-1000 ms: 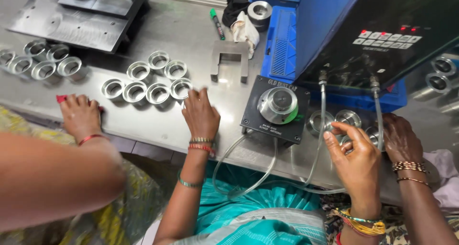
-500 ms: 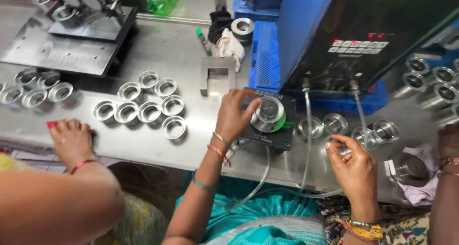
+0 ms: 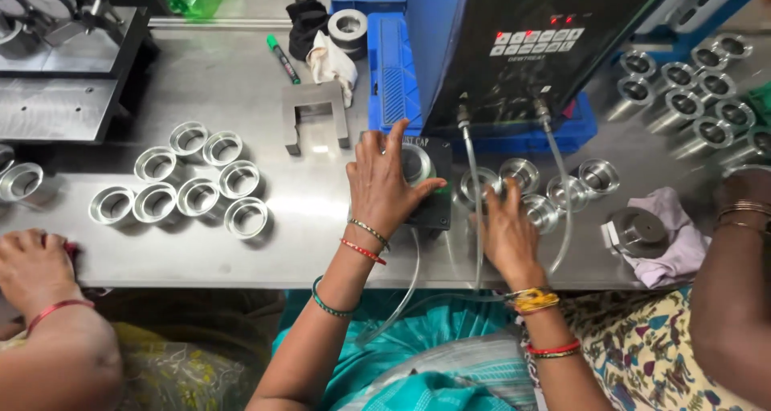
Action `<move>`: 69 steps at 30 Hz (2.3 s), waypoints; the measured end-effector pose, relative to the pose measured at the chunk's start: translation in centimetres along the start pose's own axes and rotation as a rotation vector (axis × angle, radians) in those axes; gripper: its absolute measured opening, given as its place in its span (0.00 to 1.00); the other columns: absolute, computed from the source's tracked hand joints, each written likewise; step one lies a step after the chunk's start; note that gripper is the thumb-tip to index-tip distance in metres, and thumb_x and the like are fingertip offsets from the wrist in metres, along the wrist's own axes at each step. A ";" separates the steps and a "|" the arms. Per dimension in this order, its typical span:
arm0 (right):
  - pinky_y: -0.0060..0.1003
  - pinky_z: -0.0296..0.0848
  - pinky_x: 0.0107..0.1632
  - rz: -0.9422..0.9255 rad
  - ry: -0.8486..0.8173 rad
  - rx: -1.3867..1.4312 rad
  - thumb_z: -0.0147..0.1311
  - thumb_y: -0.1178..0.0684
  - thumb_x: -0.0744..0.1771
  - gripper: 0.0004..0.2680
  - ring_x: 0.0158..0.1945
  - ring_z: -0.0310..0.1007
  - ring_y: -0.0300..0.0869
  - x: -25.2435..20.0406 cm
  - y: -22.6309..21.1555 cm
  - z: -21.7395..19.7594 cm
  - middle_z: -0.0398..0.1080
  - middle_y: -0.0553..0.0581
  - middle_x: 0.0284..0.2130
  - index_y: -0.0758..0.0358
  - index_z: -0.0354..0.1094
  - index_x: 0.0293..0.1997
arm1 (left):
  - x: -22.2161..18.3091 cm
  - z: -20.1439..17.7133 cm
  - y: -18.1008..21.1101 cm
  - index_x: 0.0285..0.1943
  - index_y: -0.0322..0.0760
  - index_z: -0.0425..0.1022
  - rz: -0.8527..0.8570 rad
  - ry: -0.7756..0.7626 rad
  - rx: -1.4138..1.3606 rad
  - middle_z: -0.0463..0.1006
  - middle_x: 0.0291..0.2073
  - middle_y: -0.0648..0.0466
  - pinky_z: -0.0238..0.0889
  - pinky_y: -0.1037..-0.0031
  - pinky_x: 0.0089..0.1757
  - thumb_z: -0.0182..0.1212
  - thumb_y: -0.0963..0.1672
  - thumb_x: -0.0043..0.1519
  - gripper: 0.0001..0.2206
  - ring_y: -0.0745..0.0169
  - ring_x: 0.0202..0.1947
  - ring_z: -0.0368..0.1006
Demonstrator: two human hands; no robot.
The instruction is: Measure metal cylindrical components using a digital gauge station on a production line.
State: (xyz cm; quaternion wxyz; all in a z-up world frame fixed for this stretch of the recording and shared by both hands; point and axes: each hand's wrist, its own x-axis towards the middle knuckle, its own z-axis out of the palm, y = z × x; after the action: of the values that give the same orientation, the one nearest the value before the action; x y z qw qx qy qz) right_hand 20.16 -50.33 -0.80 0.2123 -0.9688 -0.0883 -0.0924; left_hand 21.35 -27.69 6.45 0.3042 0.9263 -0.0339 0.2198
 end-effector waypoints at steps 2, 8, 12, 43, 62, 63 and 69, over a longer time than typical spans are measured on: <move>0.53 0.76 0.47 -0.100 0.070 -0.093 0.62 0.51 0.62 0.20 0.50 0.71 0.66 -0.1 0.6 0.9 0.52 0.73 0.65 0.70 0.67 0.57 | 0.3 0.8 -0.4 0.72 0.46 0.60 -0.015 -0.014 0.010 0.66 0.55 0.45 0.61 0.52 0.45 0.76 0.55 0.45 0.44 0.43 0.53 0.64; 0.53 0.76 0.47 -0.050 -0.023 -0.099 0.63 0.48 0.63 0.19 0.56 0.68 0.65 -1.7 -1.2 1.1 0.56 0.70 0.63 0.66 0.63 0.57 | -1.4 1.2 0.2 0.77 0.50 0.56 0.111 0.052 0.118 0.63 0.64 0.44 0.58 0.49 0.54 0.73 0.47 0.43 0.48 0.41 0.61 0.63; 0.55 0.75 0.46 0.183 -0.134 -0.006 0.67 0.44 0.60 0.33 0.51 0.71 0.63 -0.1 -3.4 -0.1 0.61 0.69 0.54 0.64 0.52 0.69 | -1.3 2.3 -1.0 0.75 0.46 0.56 -0.051 0.055 0.108 0.64 0.63 0.42 0.55 0.48 0.46 0.77 0.52 0.41 0.49 0.41 0.60 0.61; 0.51 0.76 0.43 -0.250 -0.005 0.045 0.70 0.44 0.61 0.23 0.42 0.76 0.59 7.2 -15.1 -3.8 0.70 0.62 0.44 0.59 0.67 0.58 | 0.9 -0.5 -17.5 0.68 0.48 0.67 -0.187 -0.026 0.130 0.75 0.53 0.55 0.58 0.53 0.45 0.82 0.51 0.40 0.43 0.45 0.53 0.64; 0.31 0.68 0.31 -0.103 0.088 0.235 0.66 0.53 0.66 0.13 0.27 0.64 0.35 2.1 -12.9 -4.9 0.70 0.56 0.47 0.63 0.73 0.55 | 3.9 5.3 -20.9 0.33 0.45 0.81 -0.094 0.112 0.444 0.79 0.34 0.60 0.60 0.63 0.38 0.60 0.40 0.58 0.06 0.55 0.39 0.69; 0.31 0.68 0.30 -0.078 0.081 0.240 0.65 0.54 0.66 0.12 0.27 0.64 0.35 1.8 -12.9 -5.1 0.71 0.56 0.47 0.62 0.74 0.53 | 4.2 5.5 -21.0 0.31 0.45 0.81 -0.104 0.123 0.456 0.79 0.32 0.59 0.60 0.64 0.36 0.58 0.40 0.59 0.07 0.55 0.36 0.70; 0.30 0.68 0.29 -0.051 0.125 0.296 0.64 0.55 0.66 0.11 0.25 0.65 0.34 0.4 -11.5 -5.7 0.72 0.56 0.46 0.63 0.73 0.53 | 3.1 8.3 -21.6 0.38 0.42 0.78 -0.170 0.134 0.443 0.78 0.38 0.55 0.64 0.63 0.39 0.59 0.40 0.63 0.04 0.53 0.38 0.72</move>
State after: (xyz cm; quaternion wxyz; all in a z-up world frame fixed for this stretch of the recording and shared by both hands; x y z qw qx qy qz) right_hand 17.35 -42.38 8.93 0.3553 -0.9168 -0.1121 -0.1437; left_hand 31.59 -14.74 -9.99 0.1129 0.9532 0.1136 0.2565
